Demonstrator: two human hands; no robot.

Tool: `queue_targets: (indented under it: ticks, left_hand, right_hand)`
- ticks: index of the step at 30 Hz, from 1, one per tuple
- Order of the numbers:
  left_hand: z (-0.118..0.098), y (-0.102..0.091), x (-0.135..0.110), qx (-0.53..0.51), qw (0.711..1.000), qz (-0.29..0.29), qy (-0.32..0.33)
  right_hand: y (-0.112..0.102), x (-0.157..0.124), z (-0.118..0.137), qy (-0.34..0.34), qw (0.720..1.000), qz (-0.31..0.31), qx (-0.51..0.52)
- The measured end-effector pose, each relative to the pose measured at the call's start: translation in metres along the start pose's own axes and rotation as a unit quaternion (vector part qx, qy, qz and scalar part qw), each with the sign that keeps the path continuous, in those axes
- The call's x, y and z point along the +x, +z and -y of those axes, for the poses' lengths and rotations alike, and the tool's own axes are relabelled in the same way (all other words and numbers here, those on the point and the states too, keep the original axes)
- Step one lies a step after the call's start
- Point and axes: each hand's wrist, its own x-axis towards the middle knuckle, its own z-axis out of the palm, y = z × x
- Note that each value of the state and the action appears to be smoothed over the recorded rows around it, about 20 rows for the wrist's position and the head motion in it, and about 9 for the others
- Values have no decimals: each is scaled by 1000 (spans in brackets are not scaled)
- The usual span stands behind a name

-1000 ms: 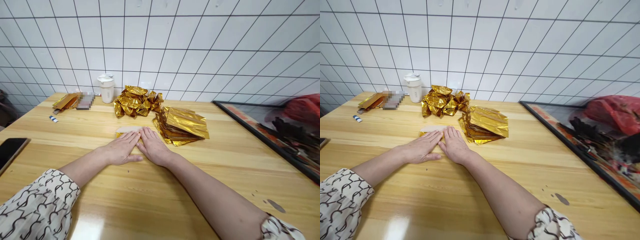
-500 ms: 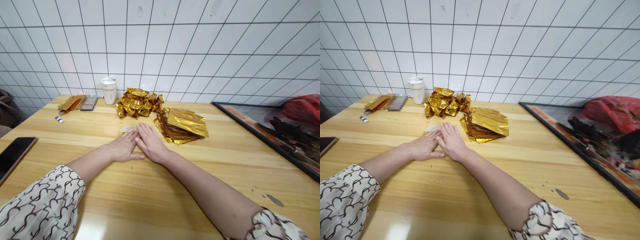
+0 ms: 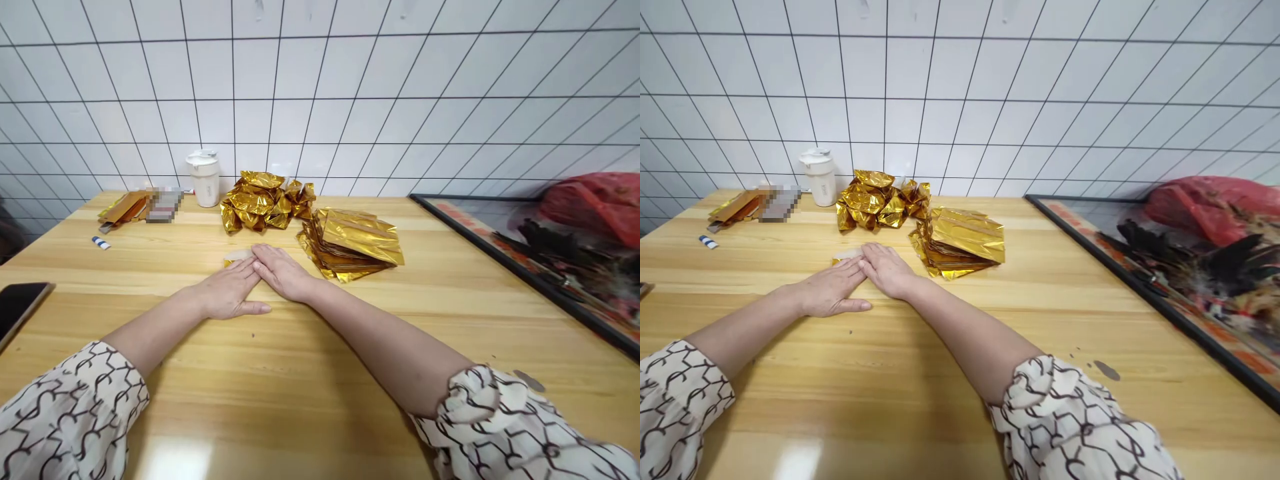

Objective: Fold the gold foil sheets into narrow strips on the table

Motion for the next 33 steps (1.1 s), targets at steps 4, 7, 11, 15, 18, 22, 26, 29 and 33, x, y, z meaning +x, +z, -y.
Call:
queue_targets:
  ticks: [4,7,11,15,18,22,26,29,33]
  left_hand:
    - [-3,-2,0,5,1000,20,-17]
    - [-5,-3,-1,9,999,29,-23]
    - [-1,0,-6,9,999,25,-19]
    - [2,3,-9,16,999,19,-23]
    - [2,1,-9,21,999,28,-27]
    - [1,-3,-10,21,999,42,-27]
    - [7,-4,-16,18,999,25,-19]
    - [15,-5,-19,11,1000,-8,-10]
    - [26,-9,-23,8,999,-47,-16]
  right_hand:
    - [3,-4,-1,6,1000,-1,6]
    - [3,-6,1,10,1000,-1,7]
    - [2,-6,2,22,1000,-3,3]
    - [1,-4,4,32,999,-2,-2]
    - [1,-3,5,40,999,-4,-3]
    - [0,-2,4,62,998,-14,-8]
    - [-2,-4,2,77,997,-8,-20]
    - [-4,-5,-3,92,995,1,-33]
    - [-7,-6,-11,98,994,-12,-52]
